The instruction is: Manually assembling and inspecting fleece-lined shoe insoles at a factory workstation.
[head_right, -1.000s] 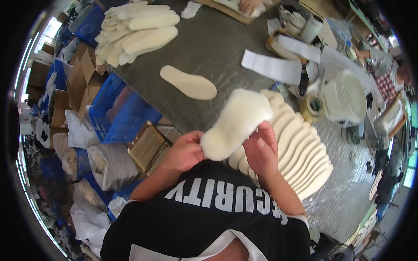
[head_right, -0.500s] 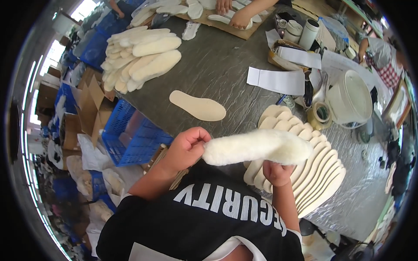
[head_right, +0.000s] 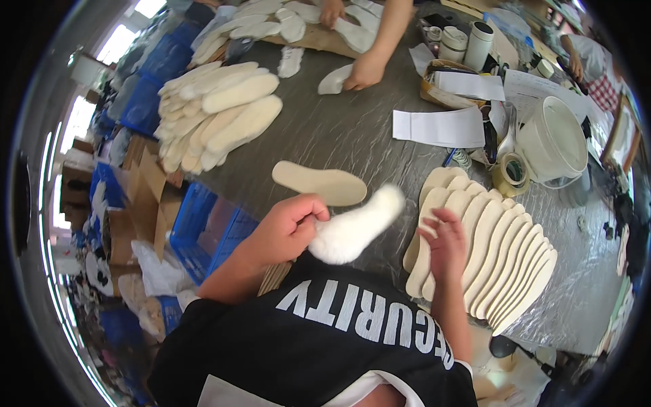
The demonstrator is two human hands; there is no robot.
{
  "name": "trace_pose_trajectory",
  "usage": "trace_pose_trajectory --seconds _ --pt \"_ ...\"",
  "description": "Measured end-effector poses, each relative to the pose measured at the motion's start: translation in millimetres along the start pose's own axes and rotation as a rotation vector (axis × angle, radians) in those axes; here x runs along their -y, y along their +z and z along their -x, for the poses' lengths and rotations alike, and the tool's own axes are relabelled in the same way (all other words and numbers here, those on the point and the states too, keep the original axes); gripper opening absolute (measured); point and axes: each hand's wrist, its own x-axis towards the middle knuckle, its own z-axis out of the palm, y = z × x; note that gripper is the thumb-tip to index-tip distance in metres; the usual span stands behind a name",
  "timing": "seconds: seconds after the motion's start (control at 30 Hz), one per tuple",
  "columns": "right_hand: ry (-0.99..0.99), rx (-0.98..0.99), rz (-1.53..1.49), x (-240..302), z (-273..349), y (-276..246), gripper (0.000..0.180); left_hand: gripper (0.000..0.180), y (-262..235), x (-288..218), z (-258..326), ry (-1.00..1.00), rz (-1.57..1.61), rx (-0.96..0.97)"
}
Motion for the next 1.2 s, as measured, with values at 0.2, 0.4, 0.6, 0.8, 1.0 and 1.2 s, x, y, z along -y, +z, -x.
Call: trace_pose_trajectory --seconds 0.2,0.4,0.6,0.8,1.0,1.2 --pt "-0.381 0.51 1.007 -49 -27 77 0.125 0.024 -61 50 -38 -0.429 0.849 0.125" --pt "-0.014 0.322 0.639 -104 -68 138 0.078 0.022 -100 88 -62 -0.474 1.531 0.136" --pt "0.4 0.284 0.365 -86 -95 150 0.037 0.016 -150 147 -65 -0.523 1.519 -0.214" --pt "0.503 0.495 0.903 -60 -174 134 0.036 0.011 -143 231 -71 -0.785 1.586 -0.572" --pt "0.577 0.53 1.109 -69 -222 127 0.023 0.014 -130 267 -62 -0.929 1.407 -0.642" --pt "0.389 0.486 1.312 -72 -218 122 0.017 0.018 -141 265 -63 -0.787 1.281 -0.798"
